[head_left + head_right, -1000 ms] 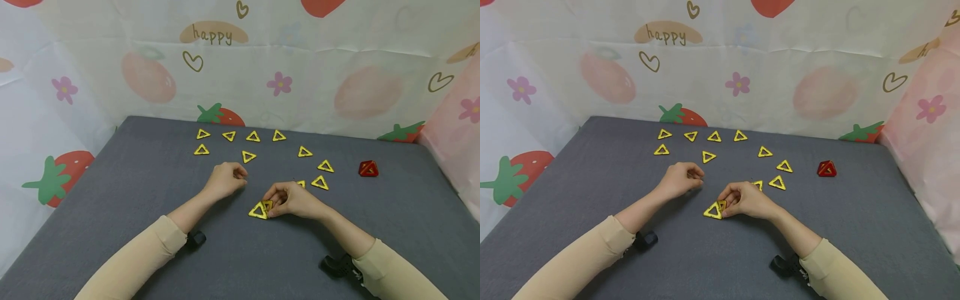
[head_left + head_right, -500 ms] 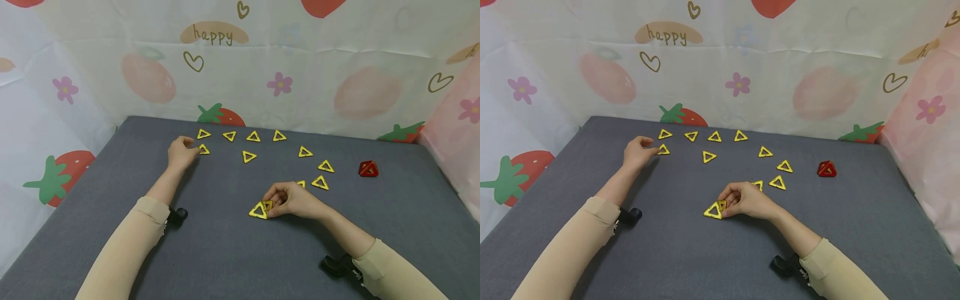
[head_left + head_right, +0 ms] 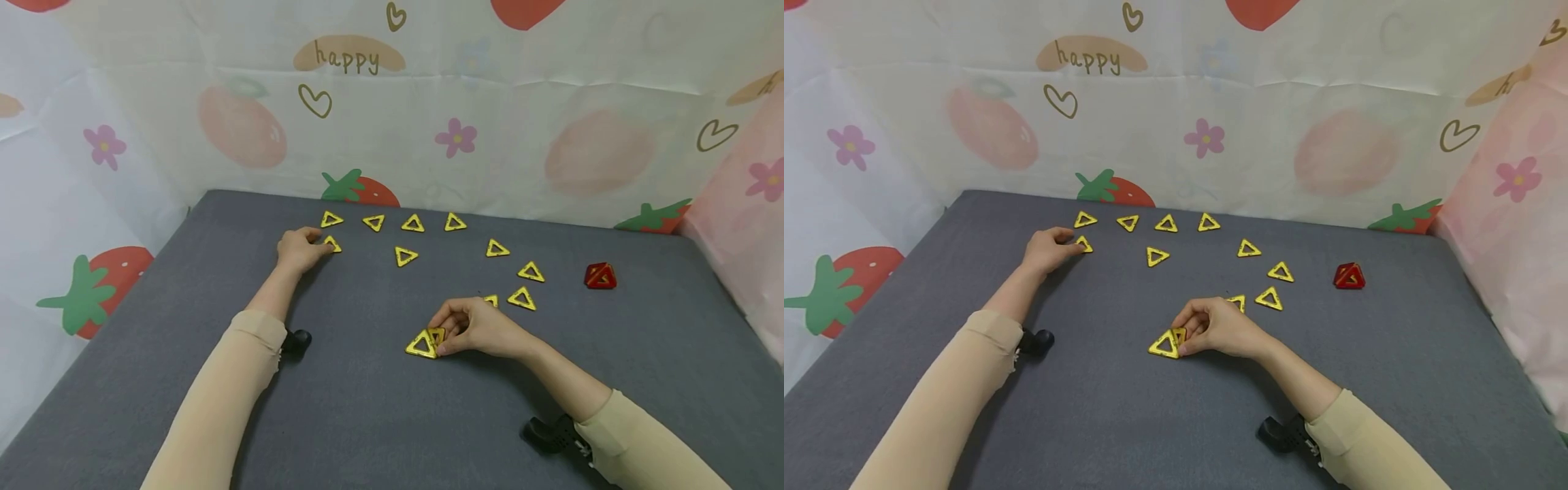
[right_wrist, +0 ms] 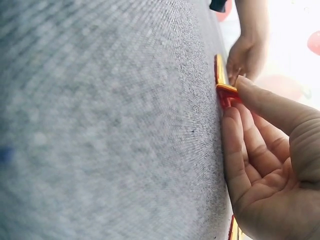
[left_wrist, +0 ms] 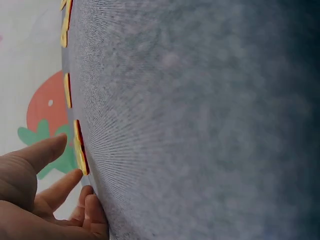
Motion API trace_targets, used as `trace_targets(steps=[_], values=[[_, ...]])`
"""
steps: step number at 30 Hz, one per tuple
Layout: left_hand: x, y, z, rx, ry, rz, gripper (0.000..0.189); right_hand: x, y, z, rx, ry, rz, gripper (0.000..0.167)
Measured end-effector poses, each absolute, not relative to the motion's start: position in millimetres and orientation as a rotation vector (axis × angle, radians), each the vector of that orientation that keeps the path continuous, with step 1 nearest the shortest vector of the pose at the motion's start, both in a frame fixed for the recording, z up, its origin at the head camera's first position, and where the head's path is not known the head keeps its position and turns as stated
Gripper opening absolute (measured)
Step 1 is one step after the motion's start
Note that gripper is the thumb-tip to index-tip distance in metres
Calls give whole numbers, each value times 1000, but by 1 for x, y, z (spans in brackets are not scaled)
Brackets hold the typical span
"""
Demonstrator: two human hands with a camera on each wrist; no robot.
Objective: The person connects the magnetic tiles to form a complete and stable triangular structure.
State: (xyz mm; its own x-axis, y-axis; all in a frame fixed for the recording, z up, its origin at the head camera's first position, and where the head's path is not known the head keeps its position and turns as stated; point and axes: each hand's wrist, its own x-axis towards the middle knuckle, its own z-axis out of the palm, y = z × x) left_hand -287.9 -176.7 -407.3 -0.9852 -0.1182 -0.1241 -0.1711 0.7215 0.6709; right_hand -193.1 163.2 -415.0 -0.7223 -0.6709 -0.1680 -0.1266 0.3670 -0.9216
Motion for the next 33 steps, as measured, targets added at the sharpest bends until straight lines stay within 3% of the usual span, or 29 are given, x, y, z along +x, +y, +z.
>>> trace_targets(steps=[17,23,33], values=[[-286,-161,-404,-268,2991,811,57,-193,163,-415,-683,2104,-1347,36],[-284,-154,-401,-406,2971,889,50,-194,163,-415,-686,2106,-1349,36],[-287,-158,-406,-389,2937,1010,44,-193,164,-415,-685,2098,-1353,37]])
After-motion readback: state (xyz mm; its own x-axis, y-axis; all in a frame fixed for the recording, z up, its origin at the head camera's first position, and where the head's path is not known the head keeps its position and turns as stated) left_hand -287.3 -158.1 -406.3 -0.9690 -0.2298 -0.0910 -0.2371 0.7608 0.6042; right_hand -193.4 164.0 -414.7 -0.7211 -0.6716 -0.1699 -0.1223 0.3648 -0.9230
